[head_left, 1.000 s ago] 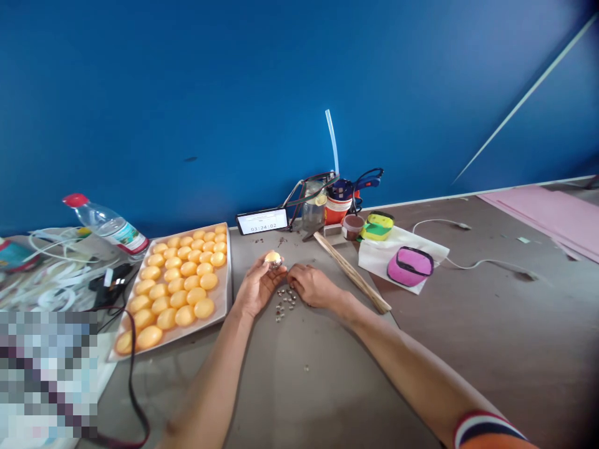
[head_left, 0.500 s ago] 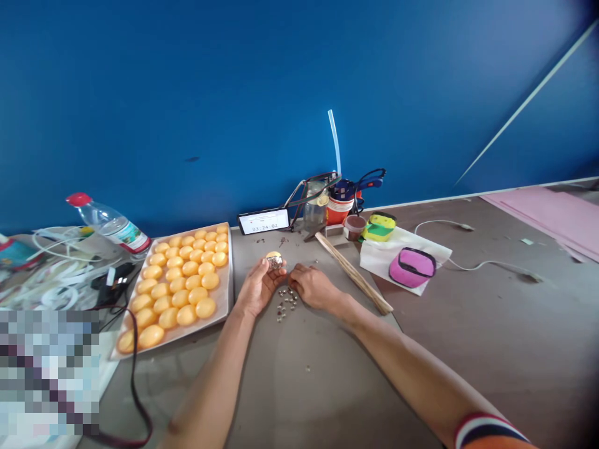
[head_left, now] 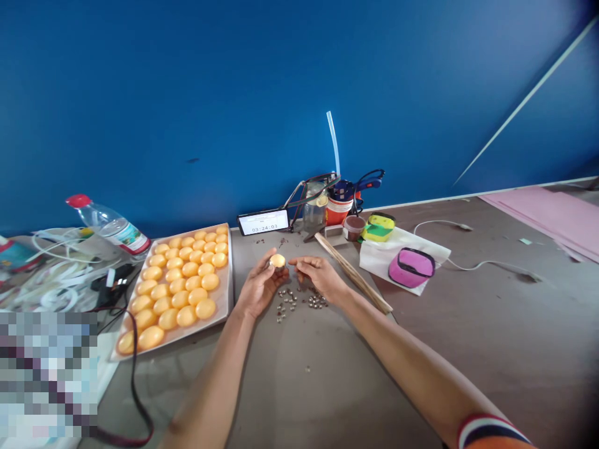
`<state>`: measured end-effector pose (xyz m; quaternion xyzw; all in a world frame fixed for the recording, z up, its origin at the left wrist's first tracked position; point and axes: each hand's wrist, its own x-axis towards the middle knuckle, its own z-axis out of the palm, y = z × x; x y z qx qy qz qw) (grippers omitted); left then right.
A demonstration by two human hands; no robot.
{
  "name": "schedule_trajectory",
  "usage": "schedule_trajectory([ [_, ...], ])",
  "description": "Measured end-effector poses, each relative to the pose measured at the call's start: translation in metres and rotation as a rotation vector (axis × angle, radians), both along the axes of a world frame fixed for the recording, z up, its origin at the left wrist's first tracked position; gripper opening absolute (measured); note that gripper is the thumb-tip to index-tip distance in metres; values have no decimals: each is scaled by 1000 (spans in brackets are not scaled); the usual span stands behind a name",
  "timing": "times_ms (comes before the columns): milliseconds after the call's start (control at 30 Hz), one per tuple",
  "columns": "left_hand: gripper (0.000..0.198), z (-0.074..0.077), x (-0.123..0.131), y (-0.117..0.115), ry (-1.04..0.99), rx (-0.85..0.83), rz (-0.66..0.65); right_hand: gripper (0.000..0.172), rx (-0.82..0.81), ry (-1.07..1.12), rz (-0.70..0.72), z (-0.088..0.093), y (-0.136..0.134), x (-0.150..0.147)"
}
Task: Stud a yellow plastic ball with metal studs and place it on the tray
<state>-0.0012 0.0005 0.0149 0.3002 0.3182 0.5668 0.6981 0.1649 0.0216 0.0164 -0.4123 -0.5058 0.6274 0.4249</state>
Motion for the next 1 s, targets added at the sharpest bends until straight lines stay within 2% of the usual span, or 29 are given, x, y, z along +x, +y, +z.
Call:
schedule_trajectory([
  [100, 50, 1, 1, -1, 1, -2, -13, 24, -30, 52, 34, -3, 0, -2],
  [233, 48, 3, 2, -2, 5, -1, -32, 17, -3, 98, 5, -2, -2, -5],
  [400, 40, 2, 2, -2, 7, 5, -60, 15, 52, -11, -14, 2, -3, -5],
  [567, 37, 0, 2, -2, 10, 1, -89, 14, 105, -93, -14, -3, -2, -7],
  [1000, 32, 3, 5, -4, 14, 8, -86, 12, 104, -10, 8, 0, -5, -9],
])
